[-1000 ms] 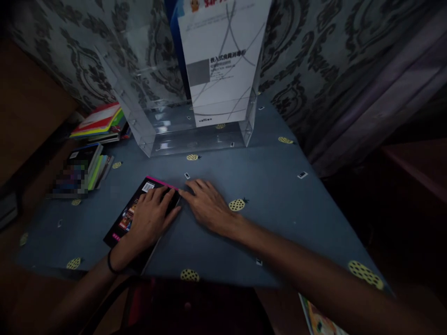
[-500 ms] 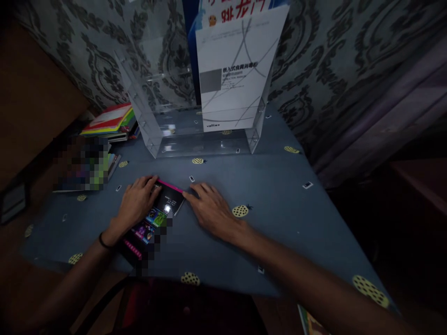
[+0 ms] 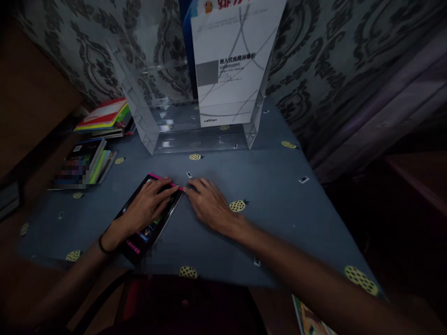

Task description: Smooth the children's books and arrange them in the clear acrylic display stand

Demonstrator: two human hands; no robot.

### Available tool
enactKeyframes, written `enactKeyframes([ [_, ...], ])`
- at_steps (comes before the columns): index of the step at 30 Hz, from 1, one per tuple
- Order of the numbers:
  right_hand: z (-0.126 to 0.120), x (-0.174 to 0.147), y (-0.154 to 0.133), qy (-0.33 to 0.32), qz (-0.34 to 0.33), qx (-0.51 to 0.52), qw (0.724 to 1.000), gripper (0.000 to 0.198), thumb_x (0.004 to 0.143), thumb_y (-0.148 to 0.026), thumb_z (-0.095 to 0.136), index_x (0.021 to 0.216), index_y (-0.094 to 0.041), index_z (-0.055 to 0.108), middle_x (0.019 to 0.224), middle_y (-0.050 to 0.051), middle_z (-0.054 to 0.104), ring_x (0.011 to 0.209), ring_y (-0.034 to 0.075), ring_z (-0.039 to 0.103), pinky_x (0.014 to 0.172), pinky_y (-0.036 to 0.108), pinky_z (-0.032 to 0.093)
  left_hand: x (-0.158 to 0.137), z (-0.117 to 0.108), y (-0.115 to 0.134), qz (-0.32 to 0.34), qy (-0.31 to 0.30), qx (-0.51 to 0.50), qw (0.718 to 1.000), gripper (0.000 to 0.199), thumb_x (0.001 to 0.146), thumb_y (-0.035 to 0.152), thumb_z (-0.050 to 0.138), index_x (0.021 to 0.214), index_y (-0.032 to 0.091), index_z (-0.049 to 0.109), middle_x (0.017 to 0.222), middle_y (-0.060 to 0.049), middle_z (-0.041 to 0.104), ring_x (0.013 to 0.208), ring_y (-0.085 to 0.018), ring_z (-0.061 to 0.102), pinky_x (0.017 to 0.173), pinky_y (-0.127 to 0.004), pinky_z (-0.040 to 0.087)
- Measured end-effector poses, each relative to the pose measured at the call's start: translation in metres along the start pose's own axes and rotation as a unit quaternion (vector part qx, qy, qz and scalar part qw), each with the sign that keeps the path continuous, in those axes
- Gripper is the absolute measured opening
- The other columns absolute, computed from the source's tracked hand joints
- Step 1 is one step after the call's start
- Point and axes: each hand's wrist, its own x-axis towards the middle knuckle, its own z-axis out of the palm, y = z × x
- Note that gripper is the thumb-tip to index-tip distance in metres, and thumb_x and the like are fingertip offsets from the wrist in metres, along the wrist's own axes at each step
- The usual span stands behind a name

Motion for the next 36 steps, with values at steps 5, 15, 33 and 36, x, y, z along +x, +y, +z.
enactKeyframes([
  [5, 0.002, 0.0, 0.0, 0.005, -0.001, 0.007, 1.0, 0.034, 0.099, -0.011, 0.044, 0.124, -0.011, 0.066, 0.122, 0.018, 0.064, 0.107, 0.029, 0.057, 0.09, 0.05, 0.057, 0.002, -0.004, -0.003, 0.012, -0.014, -0.002, 1.0, 0.04, 0.103, 0.021, 0.044, 0.141, 0.025, 0.055, 0.143, -0.013, 0.055, 0.134, -0.028, 0.051, 0.11, -0.053, 0.043],
  [15, 0.001, -0.002, -0.002, 0.006, -0.058, 0.008, 0.998, 0.034, 0.097, -0.008, 0.043, 0.12, -0.012, 0.068, 0.106, 0.015, 0.068, 0.093, 0.026, 0.057, 0.081, 0.045, 0.056, 0.001, -0.001, -0.006, 0.022, -0.004, -0.004, 1.0, 0.039, 0.104, 0.023, 0.044, 0.14, 0.024, 0.056, 0.142, -0.013, 0.055, 0.133, -0.027, 0.051, 0.112, -0.053, 0.039],
  [33, 0.004, 0.001, -0.015, -0.076, -0.053, 0.07, 0.993, 0.041, 0.099, -0.012, 0.045, 0.137, -0.018, 0.059, 0.139, 0.012, 0.063, 0.13, 0.026, 0.054, 0.105, 0.052, 0.048, 0.006, 0.004, -0.016, -0.039, -0.005, 0.041, 0.998, 0.041, 0.104, 0.026, 0.04, 0.142, 0.024, 0.054, 0.141, -0.015, 0.055, 0.127, -0.029, 0.052, 0.105, -0.052, 0.041],
  [36, 0.005, 0.005, -0.011, -0.079, -0.047, 0.062, 0.994, 0.039, 0.101, -0.016, 0.044, 0.138, -0.017, 0.058, 0.139, 0.012, 0.063, 0.134, 0.025, 0.051, 0.109, 0.051, 0.045, 0.008, 0.002, -0.019, -0.029, -0.012, 0.064, 0.997, 0.041, 0.105, 0.027, 0.039, 0.143, 0.026, 0.054, 0.136, -0.014, 0.057, 0.123, -0.029, 0.054, 0.101, -0.049, 0.043],
])
